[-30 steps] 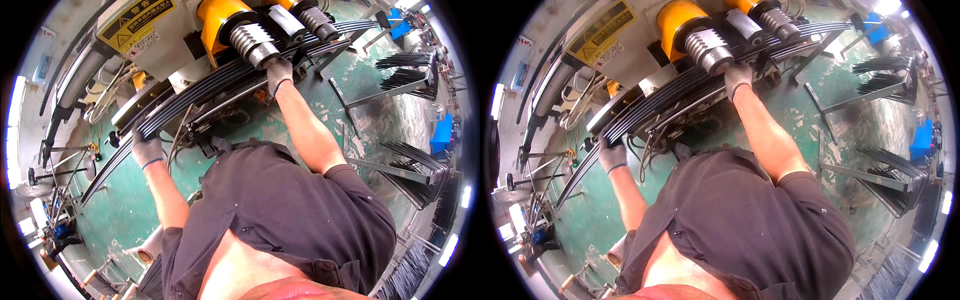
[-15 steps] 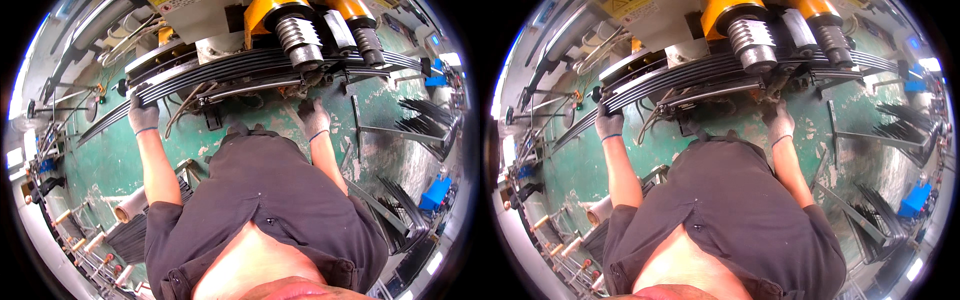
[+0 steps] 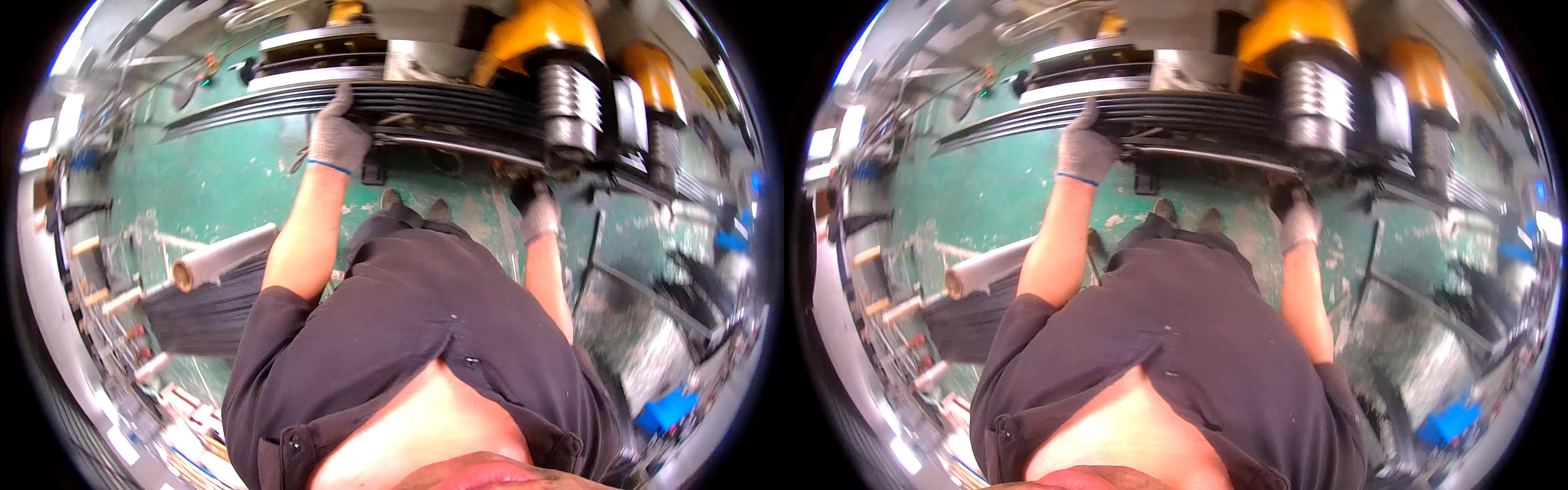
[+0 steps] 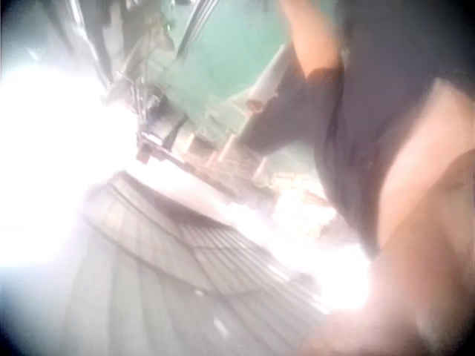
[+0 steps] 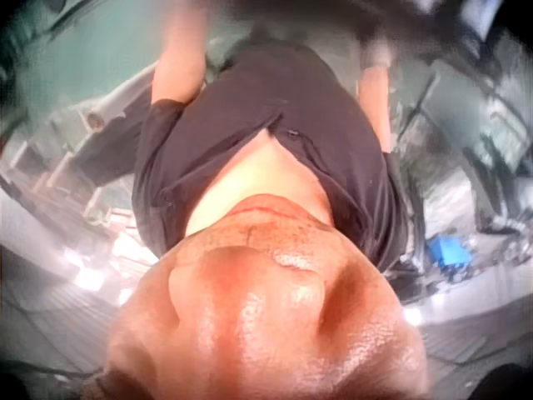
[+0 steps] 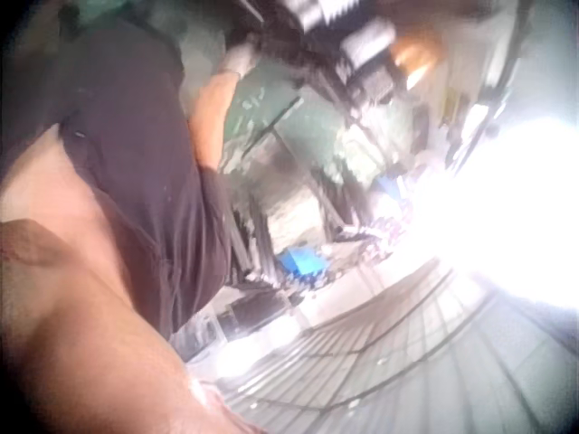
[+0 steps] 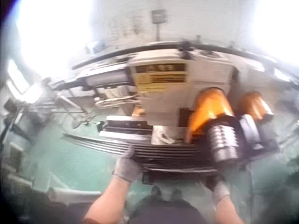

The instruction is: The person takes long metal strips from a pile on the floor and feeds them one by one into the rollers of a large industrial machine, then places the processed strips onto a rack.

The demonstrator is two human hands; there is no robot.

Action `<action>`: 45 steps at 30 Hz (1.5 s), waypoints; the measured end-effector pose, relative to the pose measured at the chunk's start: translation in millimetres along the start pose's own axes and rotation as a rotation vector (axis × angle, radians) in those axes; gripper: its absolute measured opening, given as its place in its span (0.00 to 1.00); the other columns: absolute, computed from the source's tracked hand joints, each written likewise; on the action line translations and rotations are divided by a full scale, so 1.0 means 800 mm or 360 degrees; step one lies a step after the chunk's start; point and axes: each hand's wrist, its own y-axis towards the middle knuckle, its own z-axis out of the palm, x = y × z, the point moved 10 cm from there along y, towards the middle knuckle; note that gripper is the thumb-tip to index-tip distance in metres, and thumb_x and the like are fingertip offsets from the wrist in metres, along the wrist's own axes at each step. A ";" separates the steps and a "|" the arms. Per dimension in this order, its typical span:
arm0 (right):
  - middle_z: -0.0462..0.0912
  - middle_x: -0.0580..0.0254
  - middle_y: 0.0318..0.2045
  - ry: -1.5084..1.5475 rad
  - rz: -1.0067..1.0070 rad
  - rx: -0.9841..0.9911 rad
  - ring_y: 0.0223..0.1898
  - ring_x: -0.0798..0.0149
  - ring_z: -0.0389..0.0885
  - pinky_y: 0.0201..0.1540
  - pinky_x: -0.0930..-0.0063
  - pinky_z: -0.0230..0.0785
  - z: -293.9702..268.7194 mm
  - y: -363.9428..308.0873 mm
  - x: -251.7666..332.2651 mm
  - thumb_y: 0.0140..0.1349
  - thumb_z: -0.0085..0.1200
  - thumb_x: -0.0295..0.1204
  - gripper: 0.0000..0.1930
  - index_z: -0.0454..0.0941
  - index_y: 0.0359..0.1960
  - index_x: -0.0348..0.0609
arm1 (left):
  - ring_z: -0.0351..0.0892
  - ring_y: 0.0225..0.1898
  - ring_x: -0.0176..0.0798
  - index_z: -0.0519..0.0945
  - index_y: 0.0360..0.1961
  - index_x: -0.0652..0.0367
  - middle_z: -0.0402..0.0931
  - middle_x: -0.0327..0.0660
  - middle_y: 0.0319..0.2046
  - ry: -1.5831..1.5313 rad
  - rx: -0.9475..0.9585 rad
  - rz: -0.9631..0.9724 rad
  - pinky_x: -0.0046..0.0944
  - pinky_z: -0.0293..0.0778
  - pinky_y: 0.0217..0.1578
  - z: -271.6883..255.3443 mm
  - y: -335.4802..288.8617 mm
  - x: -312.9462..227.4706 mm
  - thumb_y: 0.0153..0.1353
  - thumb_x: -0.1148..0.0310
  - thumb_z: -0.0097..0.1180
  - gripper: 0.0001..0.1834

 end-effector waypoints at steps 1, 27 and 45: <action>0.84 0.56 0.53 -0.0001 0.0088 -0.0031 0.53 0.56 0.81 0.57 0.61 0.73 -0.028 0.021 -0.023 0.75 0.53 0.40 0.21 0.76 0.60 0.36 | 0.74 0.66 0.58 0.73 0.65 0.64 0.77 0.54 0.63 -0.0039 -0.0084 0.0027 0.59 0.68 0.70 0.011 -0.010 -0.013 0.77 0.55 0.50 0.26; 0.84 0.57 0.45 -0.0760 0.0389 -0.0502 0.43 0.54 0.83 0.44 0.54 0.74 -0.196 -0.067 -0.297 0.75 0.52 0.44 0.19 0.78 0.52 0.39 | 0.73 0.61 0.66 0.64 0.69 0.63 0.66 0.52 0.67 0.0414 -0.0536 0.0781 0.69 0.73 0.62 -0.348 -0.056 -0.575 0.79 0.44 0.42 0.33; 0.83 0.64 0.34 -0.0291 0.0327 -0.0714 0.32 0.60 0.81 0.32 0.63 0.70 -0.134 -0.070 -0.289 0.72 0.59 0.42 0.14 0.79 0.47 0.46 | 0.80 0.59 0.61 0.69 0.68 0.62 0.75 0.54 0.61 0.0604 -0.0379 0.0715 0.66 0.75 0.63 -0.327 -0.046 -0.591 0.81 0.47 0.38 0.30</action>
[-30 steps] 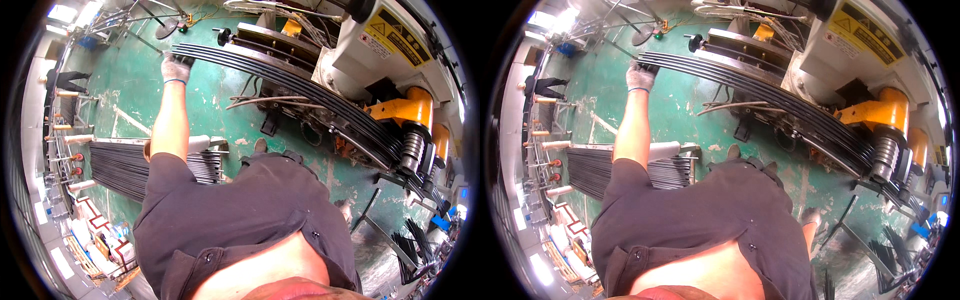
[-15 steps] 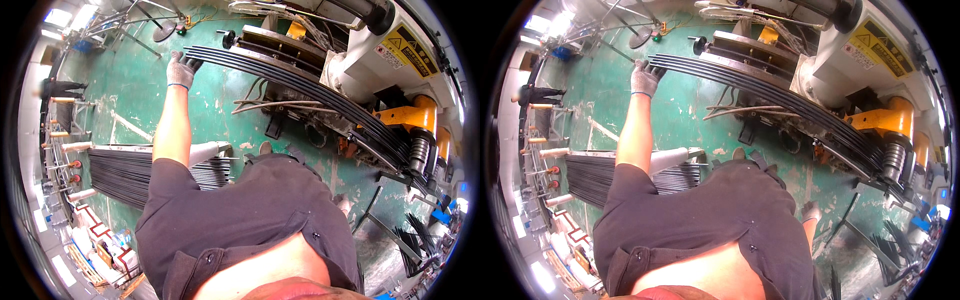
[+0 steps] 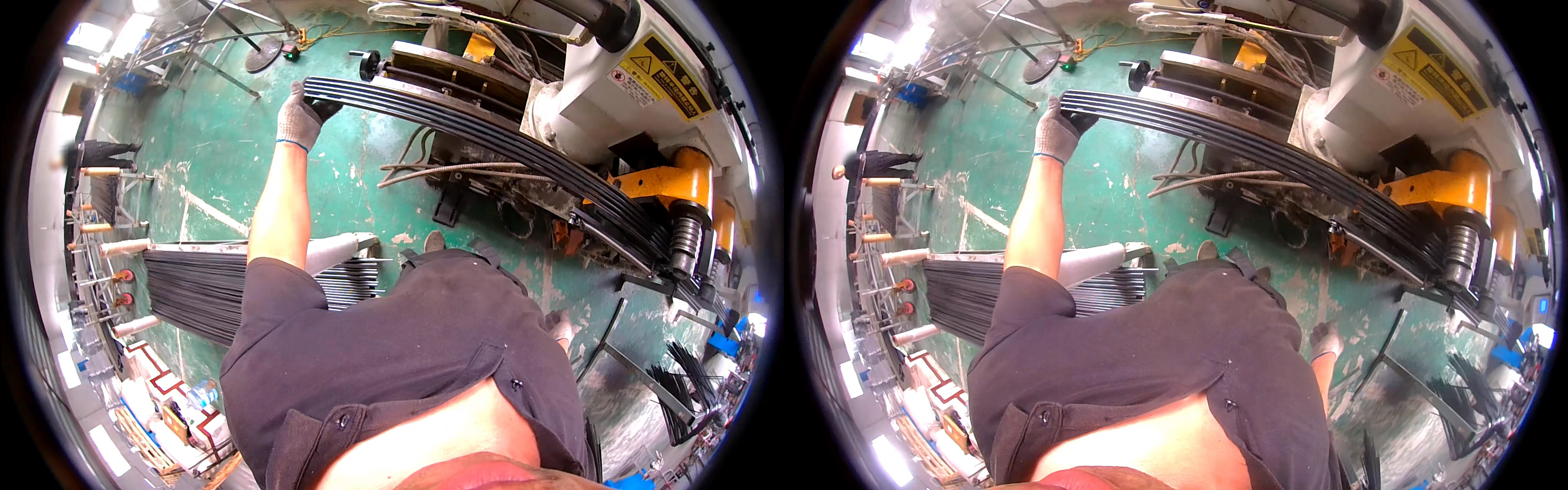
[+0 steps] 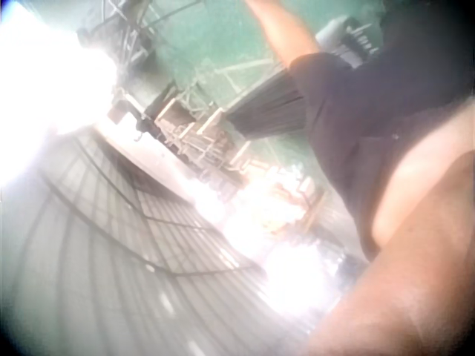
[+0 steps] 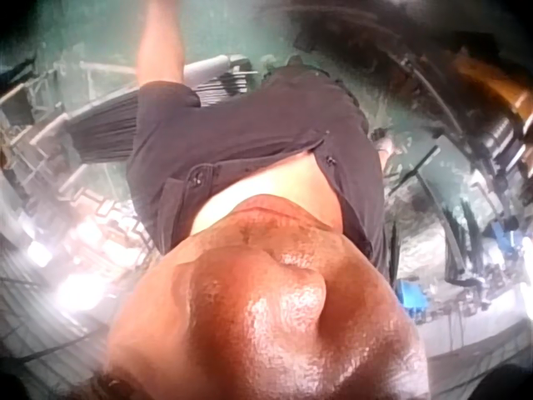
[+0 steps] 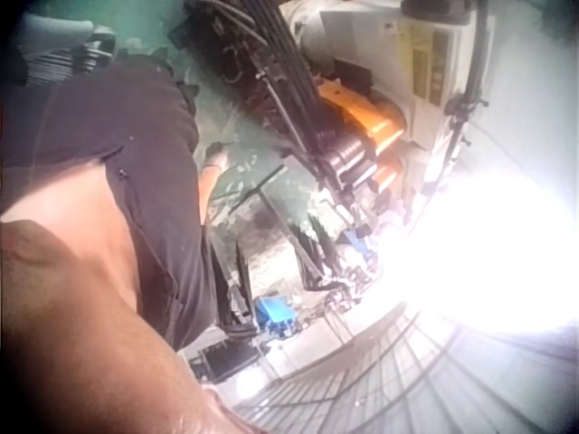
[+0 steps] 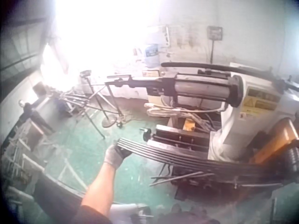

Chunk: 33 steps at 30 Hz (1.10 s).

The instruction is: The person takes long metal strips from a pile on the floor and feeds them one by one into the rollers of a large industrial machine, then places the processed strips onto a rack.

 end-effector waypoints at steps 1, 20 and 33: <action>0.83 0.64 0.34 -0.0008 0.0008 -0.0007 0.32 0.60 0.81 0.32 0.63 0.70 -0.004 -0.004 -0.003 0.72 0.59 0.41 0.14 0.79 0.47 0.45 | 0.80 0.58 0.60 0.69 0.67 0.62 0.76 0.54 0.60 0.0007 0.0021 -0.0012 0.66 0.76 0.63 0.000 0.002 0.001 0.81 0.47 0.38 0.30; 0.87 0.58 0.45 -0.0383 -0.0189 0.0141 0.40 0.60 0.86 0.43 0.64 0.76 0.024 -0.033 0.077 0.71 0.60 0.45 0.22 0.78 0.55 0.39 | 0.79 0.61 0.62 0.71 0.71 0.51 0.77 0.47 0.65 0.0458 0.0372 -0.0204 0.70 0.73 0.61 -0.004 0.009 0.007 0.74 0.38 0.48 0.35; 0.86 0.64 0.38 -0.0527 0.0134 0.0282 0.35 0.62 0.83 0.39 0.65 0.75 -0.018 0.142 0.112 0.74 0.56 0.45 0.15 0.81 0.49 0.48 | 0.58 0.74 0.72 0.49 0.79 0.62 0.56 0.60 0.76 -0.0017 -0.0564 -0.0235 0.73 0.60 0.72 0.046 -0.073 0.201 0.78 0.41 0.41 0.43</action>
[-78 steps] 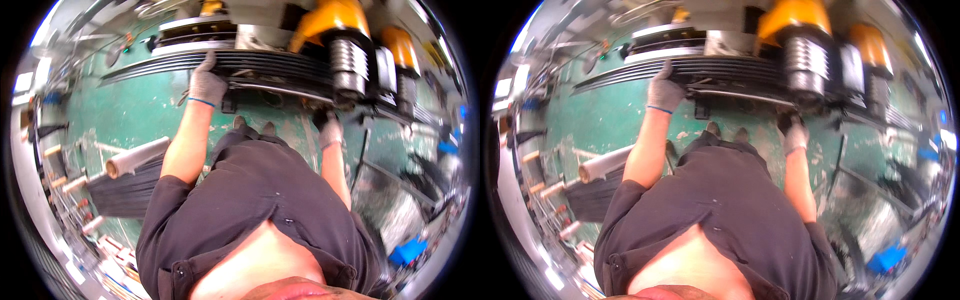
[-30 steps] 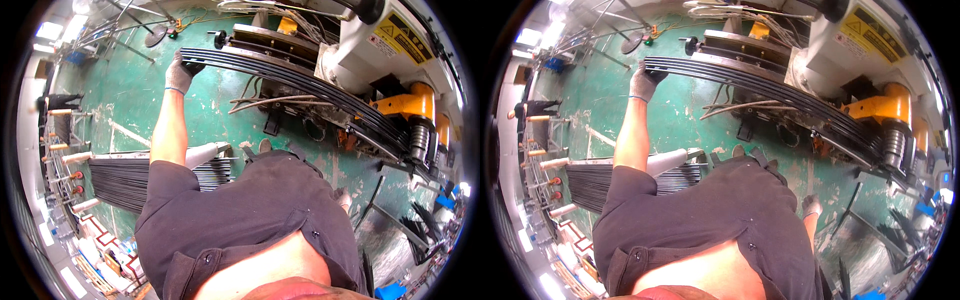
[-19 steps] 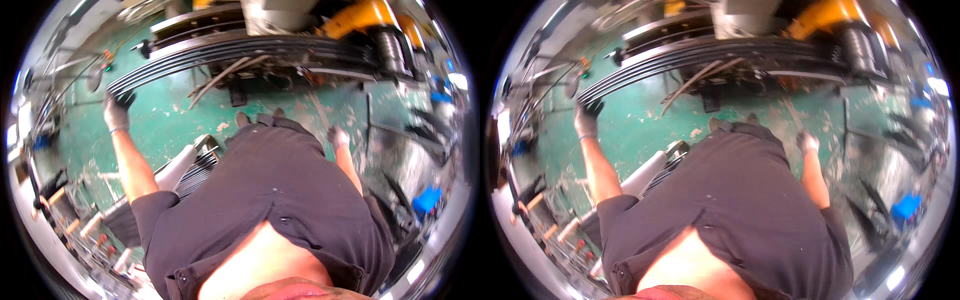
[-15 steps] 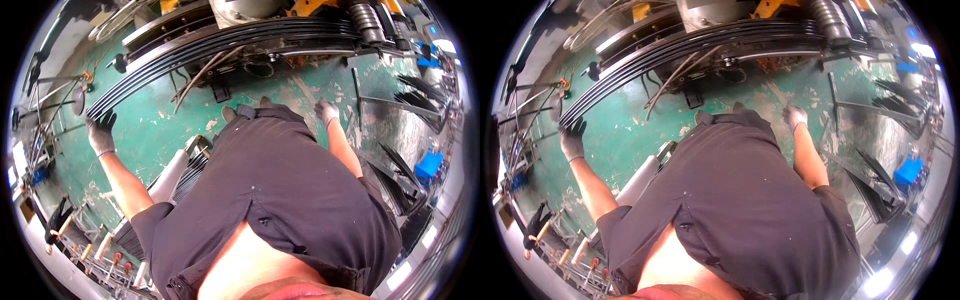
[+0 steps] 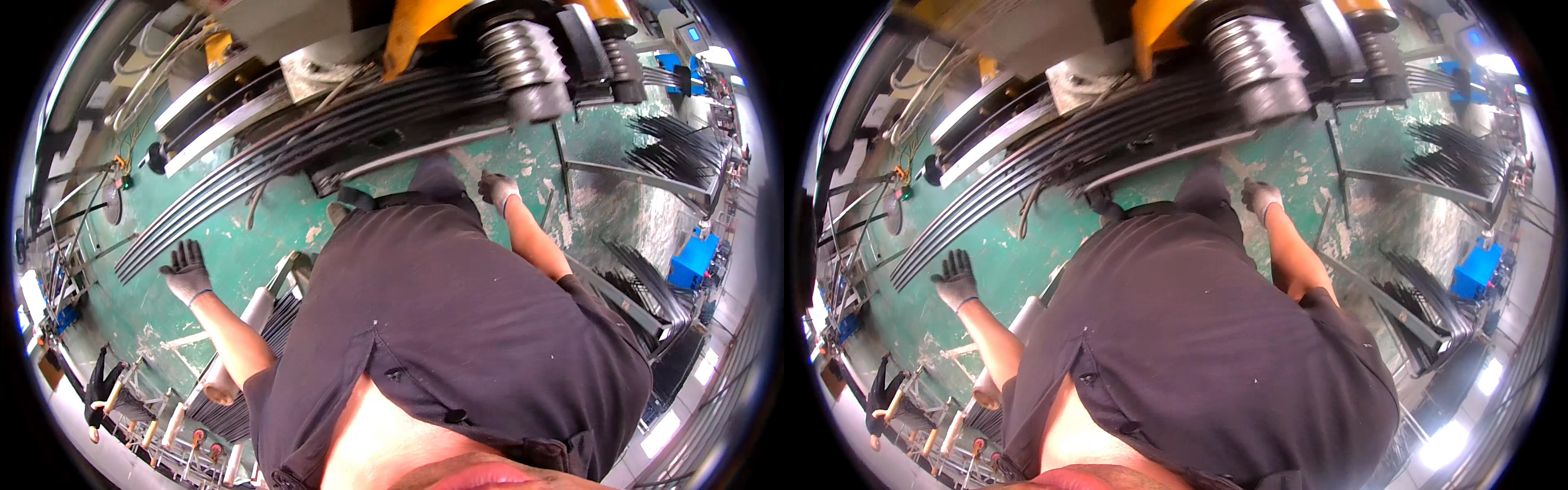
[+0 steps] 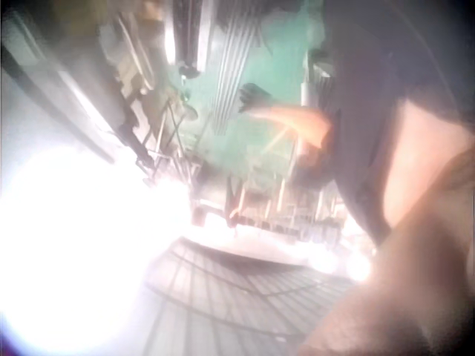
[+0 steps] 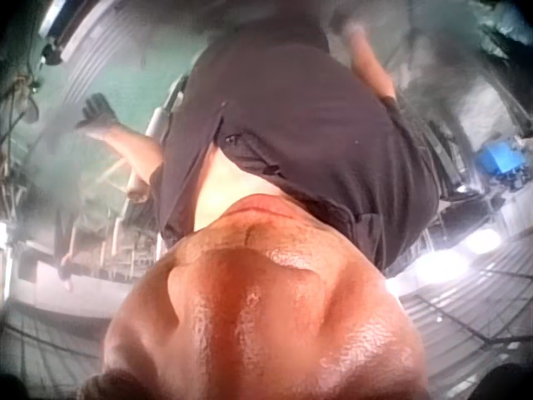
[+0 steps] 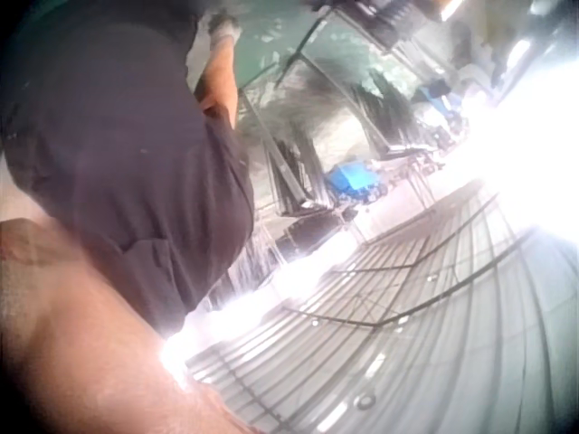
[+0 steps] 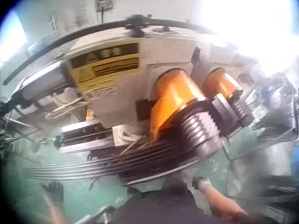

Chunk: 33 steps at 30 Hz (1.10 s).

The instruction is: The person takes long metal strips from a pile on the floor and feeds them one by one into the rollers of a large industrial machine, then places the processed strips onto a rack.

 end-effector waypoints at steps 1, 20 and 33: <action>0.83 0.65 0.38 0.0169 0.0049 0.0458 0.37 0.63 0.82 0.39 0.67 0.74 -0.020 0.060 -0.009 0.75 0.50 0.47 0.15 0.80 0.49 0.52 | 0.56 0.75 0.71 0.50 0.78 0.64 0.56 0.60 0.76 0.0015 -0.0015 -0.0117 0.72 0.59 0.72 -0.006 -0.013 0.061 0.77 0.41 0.42 0.43; 0.89 0.55 0.30 -0.0881 -0.0523 -0.0102 0.33 0.57 0.89 0.44 0.61 0.79 -0.135 0.104 0.191 0.63 0.59 0.51 0.21 0.90 0.33 0.45 | 0.77 0.61 0.46 0.74 0.66 0.54 0.81 0.42 0.60 0.0871 0.0897 -0.0189 0.56 0.69 0.64 0.236 -0.179 0.468 0.74 0.55 0.48 0.24; 0.88 0.59 0.37 0.0151 -0.0752 -0.0315 0.38 0.67 0.84 0.47 0.70 0.76 -0.094 -0.175 0.146 0.68 0.62 0.40 0.20 0.86 0.48 0.33 | 0.75 0.63 0.57 0.72 0.66 0.68 0.73 0.57 0.63 0.0615 0.1232 -0.0687 0.60 0.70 0.66 0.332 -0.277 0.418 0.73 0.59 0.53 0.28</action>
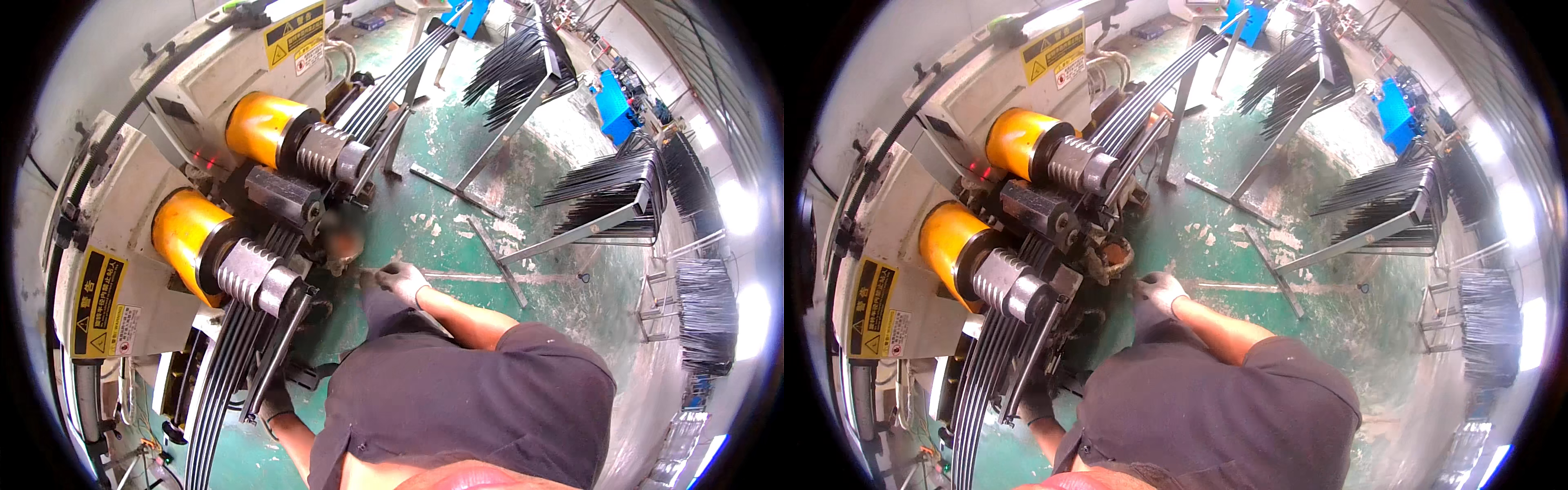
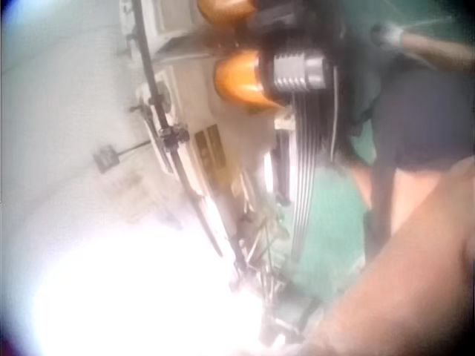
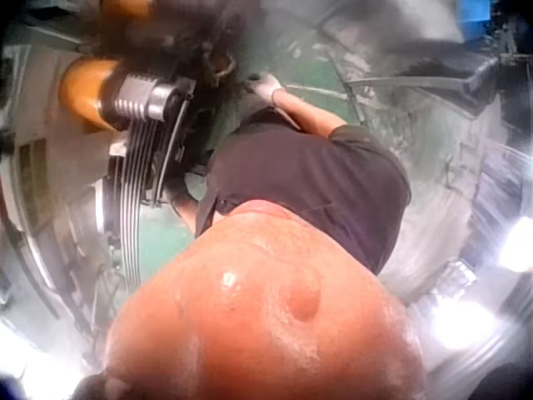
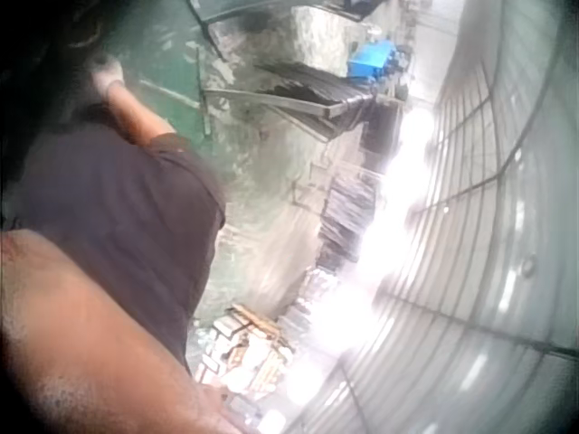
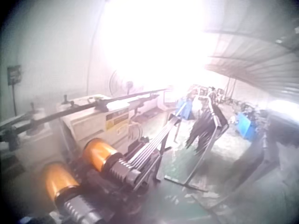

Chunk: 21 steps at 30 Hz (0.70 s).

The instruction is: The person takes long metal strips from a pile on the floor and feeds them one by one into the rollers of a large industrial machine, then places the processed strips onto a rack.

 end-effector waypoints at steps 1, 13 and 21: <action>0.88 0.59 0.37 0.0115 -0.0025 0.0004 0.38 0.67 0.84 0.47 0.70 0.76 0.003 -0.019 0.026 0.68 0.61 0.39 0.19 0.85 0.49 0.33 | 0.75 0.63 0.57 0.72 0.66 0.68 0.73 0.56 0.64 -0.0077 0.0121 0.0036 0.60 0.70 0.66 0.000 0.001 -0.014 0.73 0.59 0.53 0.28; 0.87 0.59 0.45 0.0350 -0.0855 -0.0043 0.46 0.68 0.81 0.52 0.70 0.74 0.032 -0.026 0.228 0.70 0.60 0.36 0.21 0.81 0.58 0.35 | 0.85 0.52 0.48 0.81 0.58 0.72 0.83 0.55 0.55 -0.0530 -0.0276 0.0960 0.45 0.77 0.55 -0.108 -0.121 -0.192 0.76 0.63 0.47 0.23; 0.86 0.61 0.47 0.1599 -0.0439 0.0707 0.46 0.67 0.80 0.53 0.70 0.72 0.071 0.024 0.209 0.72 0.59 0.33 0.19 0.79 0.60 0.36 | 0.86 0.50 0.48 0.80 0.56 0.78 0.84 0.56 0.53 -0.0494 -0.0385 0.1130 0.44 0.79 0.59 -0.041 -0.166 -0.232 0.72 0.74 0.53 0.18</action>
